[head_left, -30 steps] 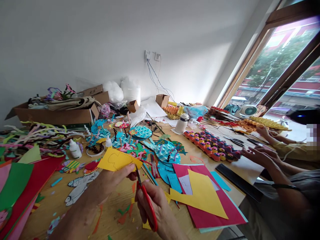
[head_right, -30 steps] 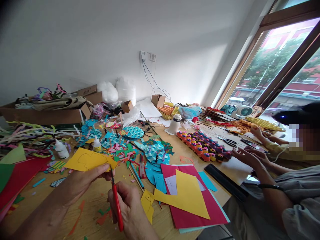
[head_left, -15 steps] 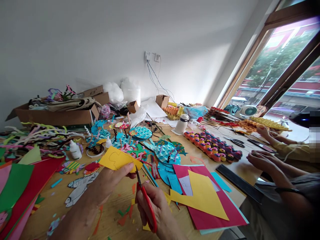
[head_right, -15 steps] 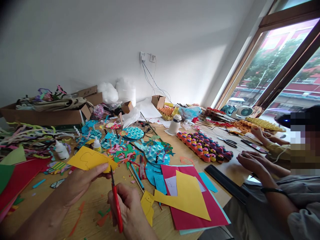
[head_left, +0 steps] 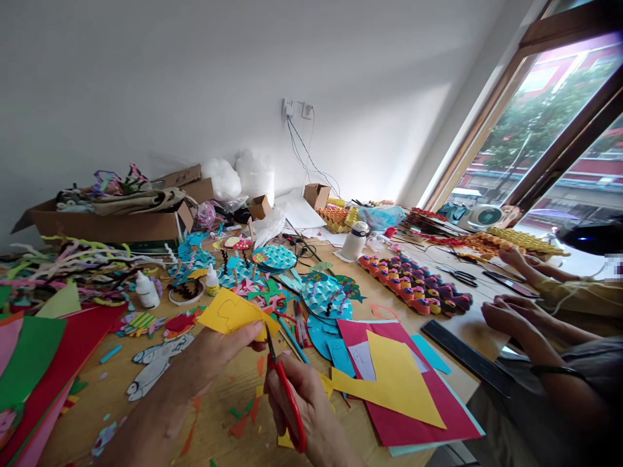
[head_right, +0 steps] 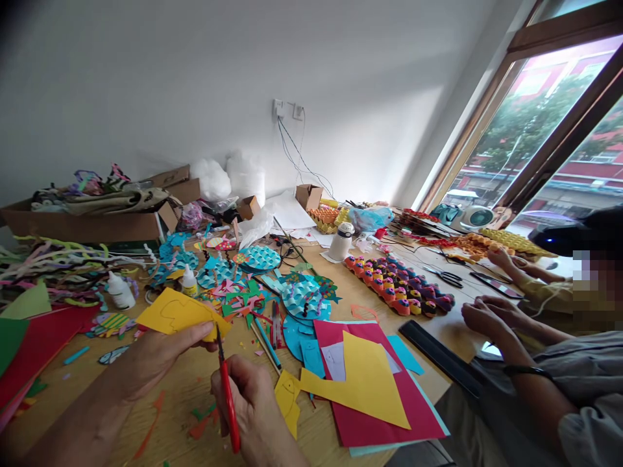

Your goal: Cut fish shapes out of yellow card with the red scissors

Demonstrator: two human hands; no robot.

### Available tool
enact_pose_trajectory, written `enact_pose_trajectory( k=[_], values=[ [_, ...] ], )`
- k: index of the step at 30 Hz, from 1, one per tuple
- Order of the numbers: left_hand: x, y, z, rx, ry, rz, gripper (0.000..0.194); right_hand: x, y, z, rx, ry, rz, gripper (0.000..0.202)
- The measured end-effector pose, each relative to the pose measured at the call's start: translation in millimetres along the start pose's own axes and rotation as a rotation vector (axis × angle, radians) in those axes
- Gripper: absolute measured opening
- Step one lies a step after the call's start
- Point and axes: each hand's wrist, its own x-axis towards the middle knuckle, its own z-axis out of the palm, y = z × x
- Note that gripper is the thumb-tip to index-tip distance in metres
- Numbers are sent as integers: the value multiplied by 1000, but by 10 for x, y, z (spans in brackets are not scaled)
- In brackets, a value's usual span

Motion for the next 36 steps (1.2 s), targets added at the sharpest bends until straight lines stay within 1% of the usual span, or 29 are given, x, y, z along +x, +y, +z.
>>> enact_pose_trajectory(
  k=[4,7,14,23,26,32,36],
  values=[
    [-3,21,-5,25,6,-24,13,2,14,-33,-22,-19,-2,39],
    [-3,39,-10,42,-5,-29,13,4,28,-48,-21,-9,-7,36],
    [5,47,-9,70,38,-20,13,9,59,-43,11,-22,-14,40],
    [15,17,-34,146,18,-2,16,-24,-28,-40,-33,-53,-12,37],
    [16,27,-23,146,-5,-6,17,-19,-19,-40,-39,-44,-8,38],
    [1,43,-3,121,-12,-8,15,-2,14,-36,-35,-32,-15,40],
    [-7,56,-3,118,-4,-11,14,-1,3,-50,-66,-27,-25,37]
  ],
)
